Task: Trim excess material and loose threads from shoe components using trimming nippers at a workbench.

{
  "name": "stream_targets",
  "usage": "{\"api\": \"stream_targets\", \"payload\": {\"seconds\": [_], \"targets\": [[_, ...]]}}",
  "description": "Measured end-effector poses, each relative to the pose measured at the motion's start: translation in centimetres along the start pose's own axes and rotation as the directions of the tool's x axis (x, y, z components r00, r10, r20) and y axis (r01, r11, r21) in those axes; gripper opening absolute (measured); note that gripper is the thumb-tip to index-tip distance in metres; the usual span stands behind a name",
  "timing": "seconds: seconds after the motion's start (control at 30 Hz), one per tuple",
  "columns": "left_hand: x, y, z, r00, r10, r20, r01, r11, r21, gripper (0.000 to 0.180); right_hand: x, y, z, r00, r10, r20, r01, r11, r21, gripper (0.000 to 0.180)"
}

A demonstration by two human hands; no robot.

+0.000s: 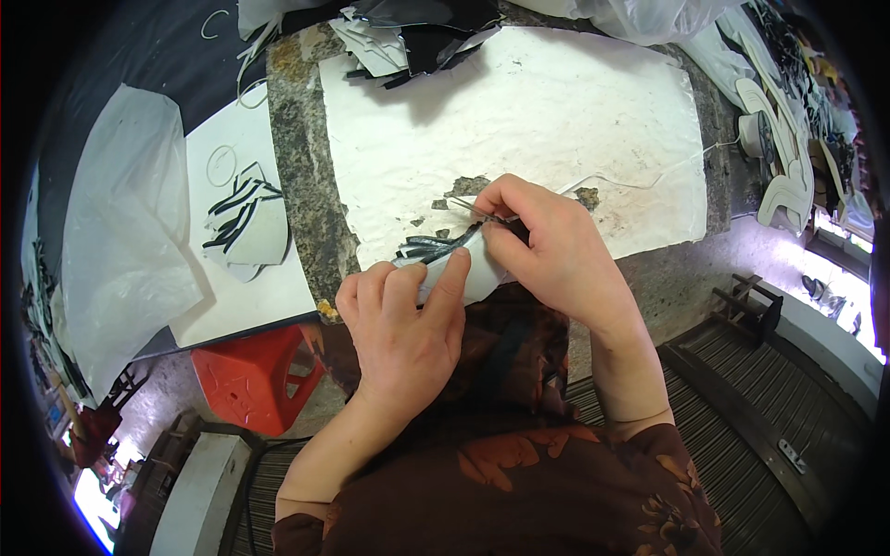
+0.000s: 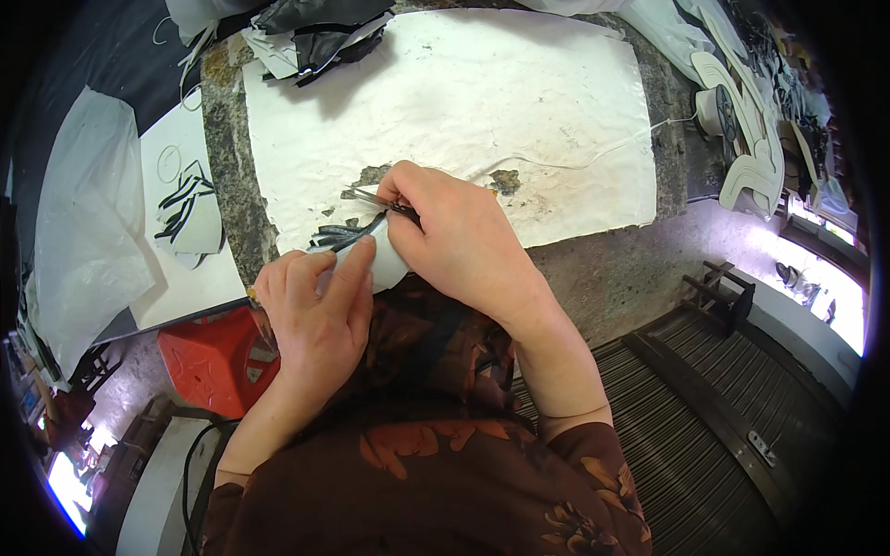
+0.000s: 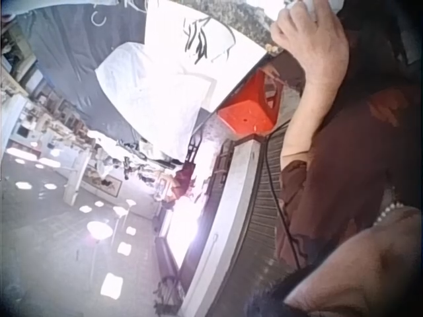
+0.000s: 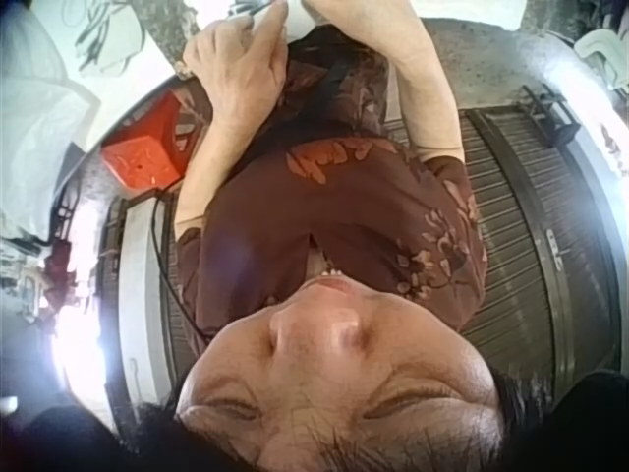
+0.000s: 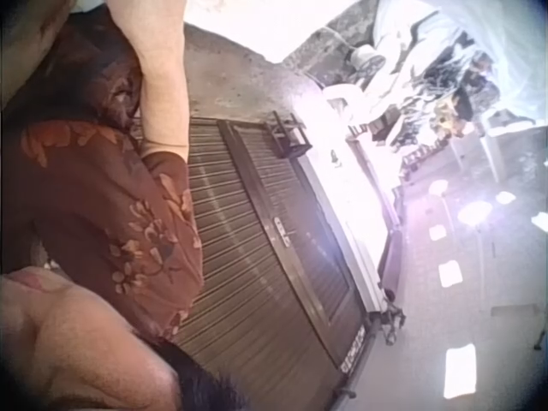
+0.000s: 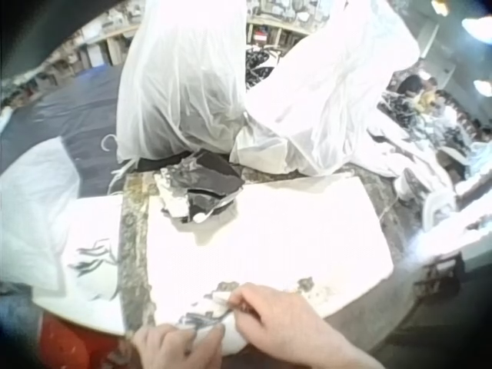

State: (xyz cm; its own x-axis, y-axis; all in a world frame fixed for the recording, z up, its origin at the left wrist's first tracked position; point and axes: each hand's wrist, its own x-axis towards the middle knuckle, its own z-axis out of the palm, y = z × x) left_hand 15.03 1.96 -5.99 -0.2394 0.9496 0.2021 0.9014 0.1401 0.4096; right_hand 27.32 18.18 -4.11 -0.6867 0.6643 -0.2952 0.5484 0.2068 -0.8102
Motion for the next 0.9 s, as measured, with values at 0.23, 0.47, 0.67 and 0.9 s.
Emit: {"api": "stream_targets", "payload": {"seconds": [0.23,0.47,0.67,0.9], "targets": [[-0.1,0.1,0.2,1.000,-0.008,0.027,0.008,1.000,0.003,0.050,0.2,0.3,0.0,0.998,-0.062,-0.023,0.060,0.996,-0.060,0.015],[0.2,0.3,-0.1,0.995,-0.059,0.084,0.058,0.998,0.010,0.049,0.4,0.2,0.3,0.998,-0.053,-0.038,0.048,0.991,-0.124,0.016],[0.3,0.0,-0.1,0.995,-0.081,0.065,0.083,0.996,-0.033,0.048,0.1,-0.1,0.5,0.998,-0.013,-0.053,0.003,0.983,-0.185,0.015],[0.4,-0.5,-0.2,0.997,-0.070,0.037,0.074,0.987,-0.146,0.043,0.1,0.2,-1.9,0.983,0.157,0.091,-0.170,0.973,0.154,0.019]]}}
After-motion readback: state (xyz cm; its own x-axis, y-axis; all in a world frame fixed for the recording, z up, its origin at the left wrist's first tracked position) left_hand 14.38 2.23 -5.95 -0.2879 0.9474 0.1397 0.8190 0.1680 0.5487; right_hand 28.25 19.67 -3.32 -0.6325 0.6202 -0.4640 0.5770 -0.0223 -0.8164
